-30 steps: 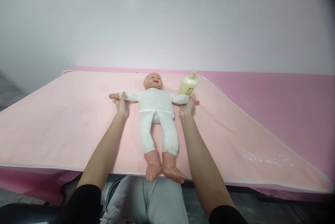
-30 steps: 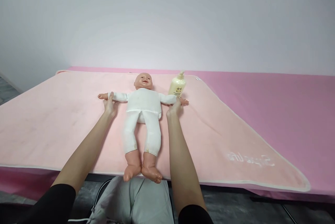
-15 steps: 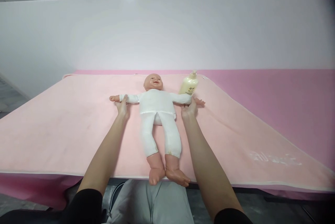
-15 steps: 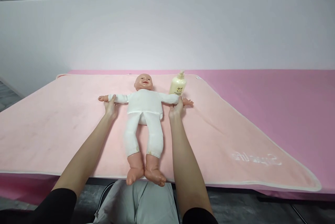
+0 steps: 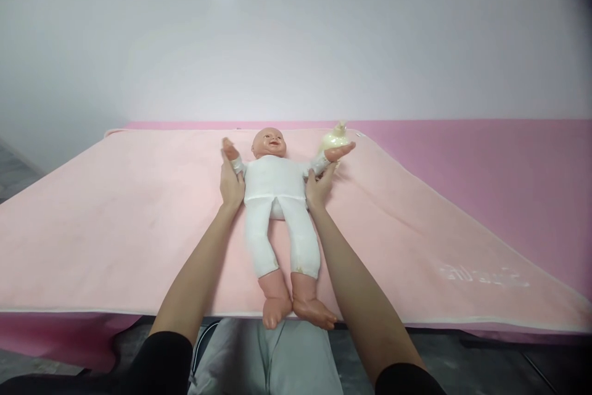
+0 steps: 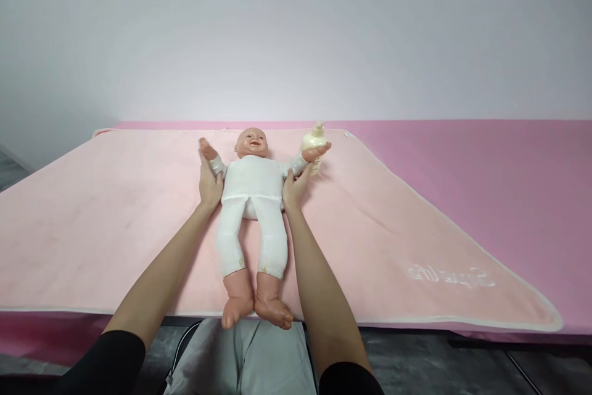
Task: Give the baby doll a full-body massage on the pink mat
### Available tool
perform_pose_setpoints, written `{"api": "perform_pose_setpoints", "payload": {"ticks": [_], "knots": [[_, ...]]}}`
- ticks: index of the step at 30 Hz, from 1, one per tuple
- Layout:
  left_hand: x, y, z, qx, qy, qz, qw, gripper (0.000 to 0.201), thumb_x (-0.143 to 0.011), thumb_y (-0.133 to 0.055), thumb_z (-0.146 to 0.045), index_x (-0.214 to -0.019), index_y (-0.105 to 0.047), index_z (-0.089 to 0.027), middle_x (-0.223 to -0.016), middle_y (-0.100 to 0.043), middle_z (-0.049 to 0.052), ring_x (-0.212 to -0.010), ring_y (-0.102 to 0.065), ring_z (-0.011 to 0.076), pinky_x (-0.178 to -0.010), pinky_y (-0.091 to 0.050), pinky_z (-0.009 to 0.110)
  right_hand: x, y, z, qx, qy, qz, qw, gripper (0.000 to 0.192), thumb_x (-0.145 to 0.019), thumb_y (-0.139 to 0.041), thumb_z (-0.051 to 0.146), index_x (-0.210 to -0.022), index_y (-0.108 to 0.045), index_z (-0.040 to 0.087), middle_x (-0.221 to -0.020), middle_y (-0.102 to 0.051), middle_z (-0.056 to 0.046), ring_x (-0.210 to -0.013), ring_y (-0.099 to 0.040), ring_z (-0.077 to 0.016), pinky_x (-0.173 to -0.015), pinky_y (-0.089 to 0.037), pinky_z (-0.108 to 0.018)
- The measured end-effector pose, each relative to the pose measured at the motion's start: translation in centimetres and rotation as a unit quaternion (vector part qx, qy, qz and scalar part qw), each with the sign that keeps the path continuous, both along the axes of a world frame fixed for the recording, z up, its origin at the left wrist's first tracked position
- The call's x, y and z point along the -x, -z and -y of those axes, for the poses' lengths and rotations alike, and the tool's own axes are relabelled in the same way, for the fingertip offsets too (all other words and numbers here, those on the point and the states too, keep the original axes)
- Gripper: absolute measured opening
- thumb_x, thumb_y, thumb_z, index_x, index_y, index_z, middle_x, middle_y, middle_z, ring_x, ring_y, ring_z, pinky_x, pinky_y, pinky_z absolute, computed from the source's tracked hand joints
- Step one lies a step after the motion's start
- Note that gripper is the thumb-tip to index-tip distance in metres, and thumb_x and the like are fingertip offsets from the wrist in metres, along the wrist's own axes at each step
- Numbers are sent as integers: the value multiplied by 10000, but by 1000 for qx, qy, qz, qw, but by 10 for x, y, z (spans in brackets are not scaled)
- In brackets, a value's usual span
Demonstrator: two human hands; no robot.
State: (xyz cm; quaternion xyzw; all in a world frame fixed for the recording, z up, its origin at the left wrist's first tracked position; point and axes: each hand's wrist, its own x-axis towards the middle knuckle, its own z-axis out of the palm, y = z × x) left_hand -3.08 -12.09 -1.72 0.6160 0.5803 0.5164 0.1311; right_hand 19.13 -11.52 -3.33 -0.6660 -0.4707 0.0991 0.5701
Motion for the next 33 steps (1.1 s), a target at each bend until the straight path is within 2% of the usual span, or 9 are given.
{"api": "perform_pose_setpoints", "payload": {"ticks": [4,7,11,15,19,23,27,30,33], "knots": [[-5,0,0,-7,33,-232,972,629,-874,-332,-91,-1446,-382,-348,-1439,-437,95,-1232,-444,308,-1033,-372,495,1,-2,3,-8,-59,96,994,624,-764,-298,98,-1351,-498,163,-1194,-597,-108,-1131,-521,-210,-992,-408,-355],[-7,3,-1,0,30,-286,958,572,-905,-327,-143,-1411,-435,-386,-1453,-423,93,-1210,-436,323,-1008,-382,525,-1,-5,4,22,-103,146,984,581,-735,-315,60,-1206,-636,173,-1066,-613,-105,-1045,-528,-228,-957,-425,-363],[-5,5,-3,-14,45,-265,963,586,-894,-340,-127,-1428,-419,-358,-1448,-424,94,-1240,-429,291,-1057,-363,484,-2,-8,8,16,-124,144,982,583,-716,-376,58,-1249,-583,175,-1157,-599,-106,-1103,-511,-241,-984,-415,-387],[-2,6,-3,-37,80,-212,973,624,-861,-345,-84,-1435,-416,-321,-1467,-407,96,-1339,-370,277,-1124,-299,478,1,-12,16,-24,-145,86,985,597,-776,-456,164,-1371,-420,204,-1289,-560,-84,-1149,-516,-229,-970,-440,-377],[-2,6,-2,-42,103,-186,976,641,-842,-339,-58,-1422,-437,-314,-1478,-398,73,-1387,-325,265,-1143,-284,465,5,-18,19,-64,-158,152,974,682,-852,-461,265,-1488,-220,218,-1379,-478,-103,-1212,-467,-243,-992,-419,-391],[-5,2,0,-30,96,-200,974,659,-813,-346,-24,-1382,-494,-320,-1436,-435,76,-1339,-377,265,-1121,-313,458,8,-25,17,45,-149,282,947,618,-860,-404,189,-1471,-331,242,-1130,-558,-125,-1054,-503,-278,-895,-450,-419],[-7,-3,3,-20,82,-225,971,660,-818,-351,-26,-1362,-508,-364,-1374,-463,79,-1272,-420,270,-1089,-338,465,10,-28,15,101,-140,341,924,595,-872,-354,145,-1443,-391,309,-1094,-544,-131,-1036,-492,-296,-855,-456,-449],[-5,-2,4,-13,77,-219,973,663,-815,-358,-32,-1390,-479,-338,-1365,-447,102,-1243,-434,283,-1068,-353,461,8,-26,16,67,-160,274,946,609,-851,-400,144,-1446,-382,276,-1108,-571,-122,-1075,-506,-287,-905,-449,-452],[0,3,-1,-25,79,-159,984,712,-796,-374,-28,-1463,-365,-277,-1346,-439,124,-1235,-441,268,-1065,-364,424,7,-19,16,-13,-155,100,983,648,-835,-480,211,-1460,-311,210,-1250,-560,-116,-1169,-506,-251,-987,-430,-412]]}}
